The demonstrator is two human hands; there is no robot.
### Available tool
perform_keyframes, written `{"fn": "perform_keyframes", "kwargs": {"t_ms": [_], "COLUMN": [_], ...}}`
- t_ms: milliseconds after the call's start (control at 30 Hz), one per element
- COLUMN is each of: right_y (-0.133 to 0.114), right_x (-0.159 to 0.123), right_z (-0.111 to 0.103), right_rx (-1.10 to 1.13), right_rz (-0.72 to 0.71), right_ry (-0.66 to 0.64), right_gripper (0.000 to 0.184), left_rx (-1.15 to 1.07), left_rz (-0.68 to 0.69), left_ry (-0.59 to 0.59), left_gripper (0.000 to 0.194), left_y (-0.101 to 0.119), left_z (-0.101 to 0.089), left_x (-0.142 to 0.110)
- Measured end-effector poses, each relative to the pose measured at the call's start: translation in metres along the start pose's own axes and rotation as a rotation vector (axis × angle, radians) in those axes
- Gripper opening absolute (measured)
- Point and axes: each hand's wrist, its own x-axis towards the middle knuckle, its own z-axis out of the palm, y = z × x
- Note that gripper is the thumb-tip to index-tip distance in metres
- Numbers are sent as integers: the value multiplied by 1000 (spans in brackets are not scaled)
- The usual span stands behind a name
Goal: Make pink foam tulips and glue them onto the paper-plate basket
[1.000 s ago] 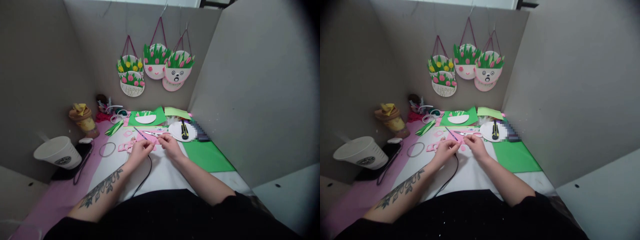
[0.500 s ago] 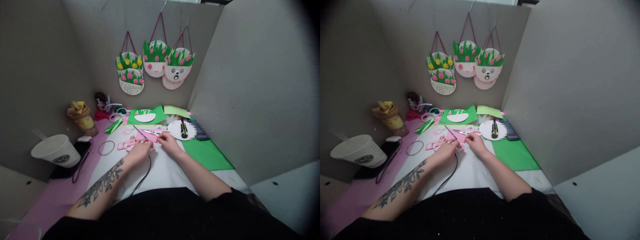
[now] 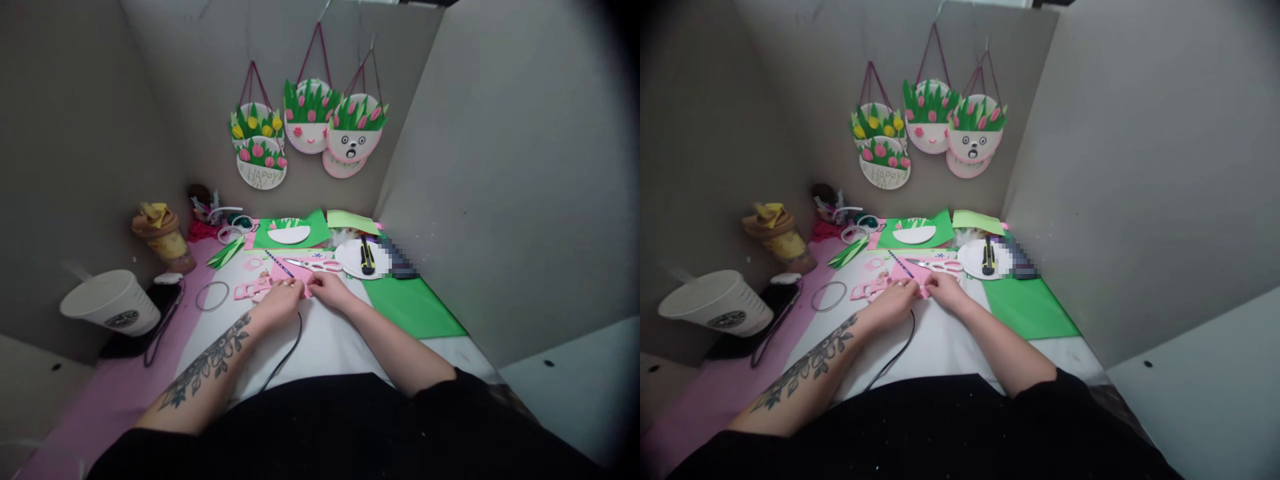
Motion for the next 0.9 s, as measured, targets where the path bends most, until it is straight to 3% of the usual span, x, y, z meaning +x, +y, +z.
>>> {"fn": "perform_keyframes", "kwargs": {"t_ms": [500, 900], "right_y": [-4, -3], "right_x": [5, 5], "right_z": [7, 12], "right_rx": [-241, -220], "right_rz": [4, 59], "right_ry": [-7, 28], "right_gripper": [24, 22], "left_rx": [9, 45], "left_rz": [13, -25], "left_ry": [2, -39], "left_gripper": [24, 23], "left_y": [-3, -1], "left_z": [-2, -3], "left_x": [3, 3]}}
